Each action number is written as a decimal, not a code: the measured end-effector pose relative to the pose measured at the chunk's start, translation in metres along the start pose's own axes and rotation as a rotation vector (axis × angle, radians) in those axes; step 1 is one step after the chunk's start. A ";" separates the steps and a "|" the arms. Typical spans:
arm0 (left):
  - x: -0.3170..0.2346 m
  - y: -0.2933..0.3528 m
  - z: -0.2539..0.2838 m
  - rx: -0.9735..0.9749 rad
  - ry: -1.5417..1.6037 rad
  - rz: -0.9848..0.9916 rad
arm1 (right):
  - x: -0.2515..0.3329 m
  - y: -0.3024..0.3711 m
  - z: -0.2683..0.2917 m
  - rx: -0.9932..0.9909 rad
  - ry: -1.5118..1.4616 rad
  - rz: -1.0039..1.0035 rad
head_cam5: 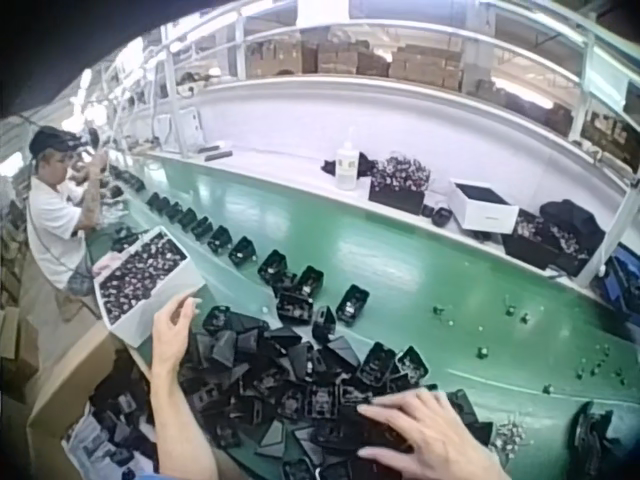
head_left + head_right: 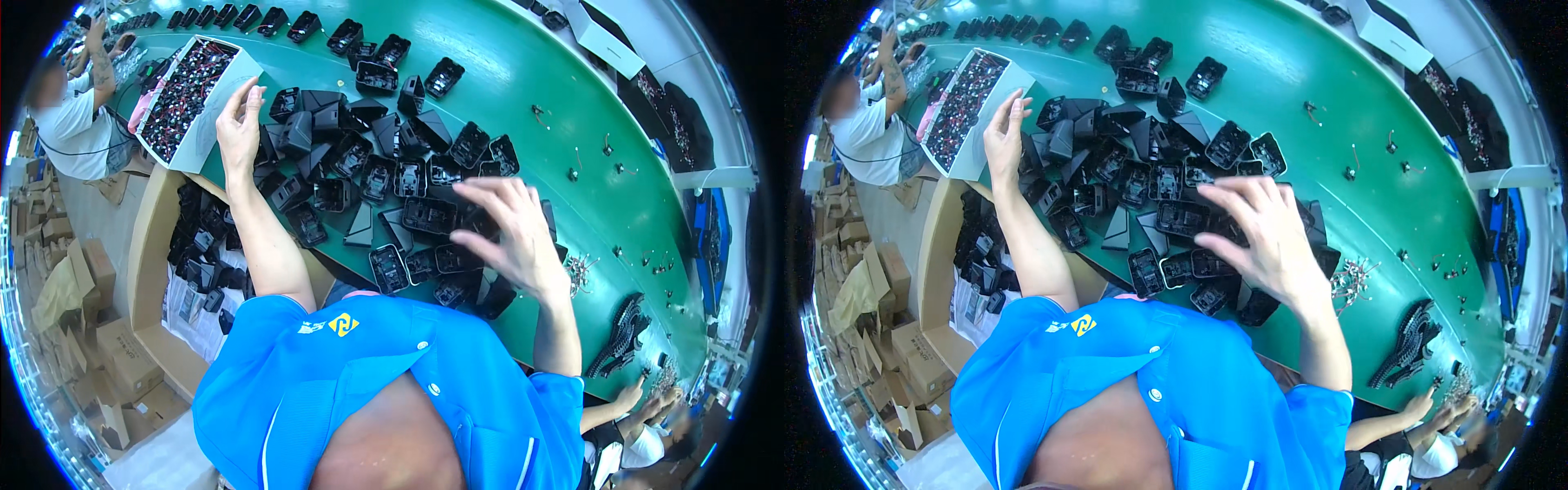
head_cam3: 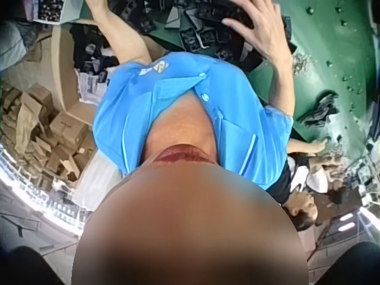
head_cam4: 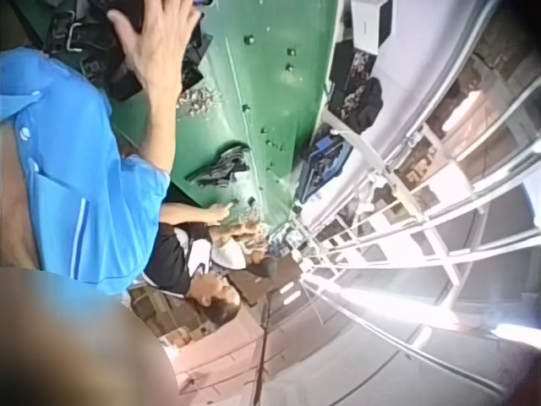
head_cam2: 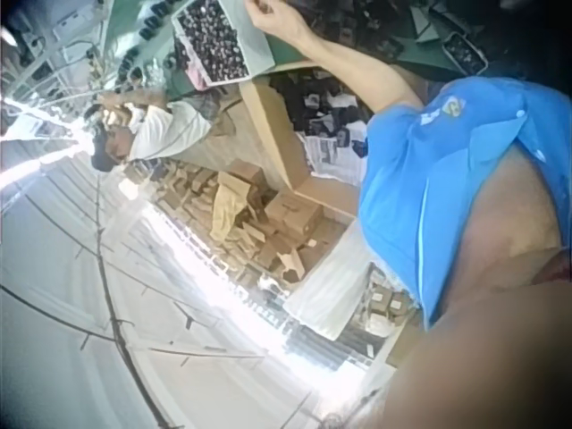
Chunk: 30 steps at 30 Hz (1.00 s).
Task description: Assembling and inspecting black plastic electronic housings on a production line.
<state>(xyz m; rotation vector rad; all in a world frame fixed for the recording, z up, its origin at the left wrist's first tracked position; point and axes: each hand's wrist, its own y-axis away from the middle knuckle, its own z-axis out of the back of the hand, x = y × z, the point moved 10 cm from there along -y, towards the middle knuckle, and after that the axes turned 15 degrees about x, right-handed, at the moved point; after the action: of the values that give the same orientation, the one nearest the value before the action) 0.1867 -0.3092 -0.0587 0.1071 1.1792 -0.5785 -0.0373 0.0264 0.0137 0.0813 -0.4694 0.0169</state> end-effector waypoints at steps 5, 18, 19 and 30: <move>-0.016 -0.012 -0.004 0.044 -0.029 -0.017 | -0.025 -0.080 0.026 -0.115 0.079 -0.043; -0.067 -0.089 -0.164 0.492 -0.756 -0.454 | -0.035 -0.164 0.020 -0.187 0.100 -0.008; -0.061 -0.090 -0.172 0.519 -0.745 -0.452 | -0.020 -0.144 0.032 -0.257 0.084 0.097; -0.044 -0.106 -0.157 0.546 -0.621 -0.206 | -0.009 0.026 0.007 -0.088 0.215 0.154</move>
<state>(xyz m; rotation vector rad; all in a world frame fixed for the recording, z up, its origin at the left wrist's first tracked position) -0.0069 -0.3241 -0.0586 0.2511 0.4105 -1.0206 -0.0491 0.0521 0.0175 -0.0431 -0.2602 0.1542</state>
